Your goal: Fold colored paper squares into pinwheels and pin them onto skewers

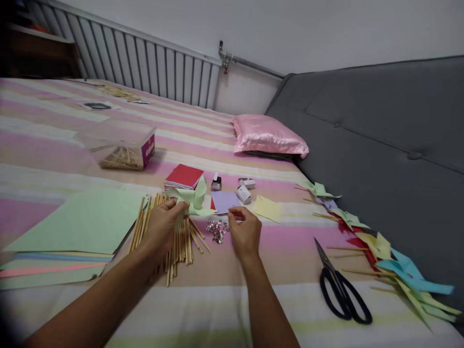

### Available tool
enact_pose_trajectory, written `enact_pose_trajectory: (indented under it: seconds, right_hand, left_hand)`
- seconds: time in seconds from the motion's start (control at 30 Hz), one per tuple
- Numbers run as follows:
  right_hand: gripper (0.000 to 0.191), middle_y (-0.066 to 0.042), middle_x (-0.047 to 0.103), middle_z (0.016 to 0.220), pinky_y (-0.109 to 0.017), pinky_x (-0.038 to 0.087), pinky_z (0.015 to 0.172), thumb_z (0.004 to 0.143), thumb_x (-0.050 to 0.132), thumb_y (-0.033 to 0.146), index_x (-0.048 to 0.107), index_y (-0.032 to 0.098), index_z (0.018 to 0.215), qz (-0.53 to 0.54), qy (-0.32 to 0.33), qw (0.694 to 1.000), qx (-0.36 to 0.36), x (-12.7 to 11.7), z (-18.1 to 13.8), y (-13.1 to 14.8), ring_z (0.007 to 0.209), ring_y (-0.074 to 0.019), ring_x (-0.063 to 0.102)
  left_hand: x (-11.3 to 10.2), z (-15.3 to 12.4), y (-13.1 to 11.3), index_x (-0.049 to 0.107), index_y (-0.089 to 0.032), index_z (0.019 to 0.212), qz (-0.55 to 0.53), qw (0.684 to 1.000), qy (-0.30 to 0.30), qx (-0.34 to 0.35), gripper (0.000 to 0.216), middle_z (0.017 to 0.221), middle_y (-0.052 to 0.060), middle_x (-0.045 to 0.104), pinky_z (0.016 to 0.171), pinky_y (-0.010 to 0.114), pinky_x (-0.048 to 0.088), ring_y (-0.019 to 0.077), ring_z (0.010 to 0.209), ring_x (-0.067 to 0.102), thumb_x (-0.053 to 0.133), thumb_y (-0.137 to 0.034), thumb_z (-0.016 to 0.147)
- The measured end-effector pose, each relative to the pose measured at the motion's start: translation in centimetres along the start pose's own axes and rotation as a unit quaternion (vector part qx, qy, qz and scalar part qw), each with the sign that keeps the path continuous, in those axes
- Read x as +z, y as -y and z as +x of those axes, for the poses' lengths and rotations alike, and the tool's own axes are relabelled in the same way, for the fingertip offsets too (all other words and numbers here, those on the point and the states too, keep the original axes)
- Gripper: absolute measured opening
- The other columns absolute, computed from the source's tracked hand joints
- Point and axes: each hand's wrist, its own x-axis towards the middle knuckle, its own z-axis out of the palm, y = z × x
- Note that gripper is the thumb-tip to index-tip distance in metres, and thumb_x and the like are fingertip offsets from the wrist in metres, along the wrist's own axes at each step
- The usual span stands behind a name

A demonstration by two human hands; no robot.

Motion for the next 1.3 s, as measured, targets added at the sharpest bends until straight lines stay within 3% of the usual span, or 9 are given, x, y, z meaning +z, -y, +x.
enact_pose_trajectory:
  seconds: [0.13, 0.27, 0.37, 0.47, 0.7, 1.0, 1.3]
  right_hand:
    - [0.019, -0.005, 0.072, 0.083, -0.029, 0.05, 0.065, 0.074, 0.055, 0.025, 0.071, 0.019, 0.083, -0.082, 0.071, 0.993, -0.049, 0.3, -0.1, -0.6, 0.07, -0.0186, 0.064]
    - [0.023, -0.004, 0.071, 0.093, -0.031, 0.048, 0.075, 0.075, 0.06, 0.031, 0.07, 0.022, 0.094, -0.151, 0.14, 0.97, -0.132, 1.3, -1.0, -0.2, 0.084, -0.02, 0.064]
    - [0.031, -0.005, 0.07, 0.095, -0.032, 0.045, 0.079, 0.071, 0.067, 0.032, 0.067, 0.021, 0.1, -0.201, 0.178, 0.947, -0.175, 2.1, -1.6, 0.4, 0.09, -0.0213, 0.061]
    - [0.024, -0.005, 0.07, 0.095, -0.031, 0.043, 0.079, 0.076, 0.063, 0.026, 0.067, 0.02, 0.098, -0.232, 0.204, 0.932, -0.192, 2.6, -1.9, 0.7, 0.09, -0.0206, 0.061]
    - [0.017, -0.005, 0.069, 0.088, -0.03, 0.038, 0.075, 0.083, 0.053, 0.017, 0.068, 0.02, 0.088, -0.297, 0.214, 0.9, -0.236, 3.2, -1.6, 0.8, 0.084, -0.0197, 0.06]
    - [0.014, -0.003, 0.066, 0.08, -0.029, 0.035, 0.075, 0.082, 0.051, 0.012, 0.064, 0.018, 0.08, -0.25, 0.227, 0.909, -0.247, 4.3, -1.2, 0.9, 0.08, -0.0177, 0.057]
    - [0.018, -0.003, 0.066, 0.08, -0.028, 0.035, 0.077, 0.087, 0.044, 0.013, 0.06, 0.017, 0.081, -0.223, 0.22, 0.922, -0.227, 3.7, -0.5, 1.1, 0.078, -0.0171, 0.056]
  left_hand:
    - [-0.8, 0.9, -0.1, 0.06, -0.013, 0.058, 0.0, 0.999, -0.027, 0.026, 0.008, 0.055, -0.003, 0.057, 0.05, 0.02, 0.036, 0.009, 0.05, 0.048, 0.062, -0.021, 0.058]
    - [-1.3, 1.4, -0.1, 0.058, -0.014, 0.056, -0.001, 0.998, -0.051, 0.04, 0.006, 0.053, -0.004, 0.055, 0.051, 0.02, 0.036, 0.0088, 0.049, 0.047, 0.061, -0.019, 0.057]
    - [-1.4, 1.5, -0.1, 0.061, -0.013, 0.057, 0.0, 0.998, -0.049, 0.034, 0.007, 0.053, -0.003, 0.057, 0.051, 0.021, 0.036, 0.0099, 0.05, 0.048, 0.061, -0.02, 0.057]
    - [-1.6, 1.5, 0.0, 0.064, -0.012, 0.06, 0.0, 0.999, -0.037, 0.024, 0.01, 0.056, -0.002, 0.06, 0.051, 0.021, 0.036, 0.0103, 0.05, 0.049, 0.062, -0.021, 0.056]
    - [-1.9, 1.8, 0.1, 0.065, -0.011, 0.063, -0.017, 0.999, -0.027, 0.0, 0.015, 0.056, -0.001, 0.059, 0.05, 0.021, 0.035, 0.0103, 0.05, 0.049, 0.065, -0.024, 0.057]
    - [-1.9, 2.2, 0.5, 0.064, -0.011, 0.065, -0.024, 0.999, -0.014, -0.019, 0.016, 0.056, -0.001, 0.058, 0.052, 0.022, 0.038, 0.0113, 0.052, 0.052, 0.066, -0.026, 0.058]
    - [-1.5, 2.0, 0.2, 0.065, -0.011, 0.065, -0.008, 1.0, -0.029, -0.004, 0.014, 0.06, 0.0, 0.063, 0.052, 0.021, 0.038, 0.0097, 0.052, 0.052, 0.068, -0.023, 0.058]
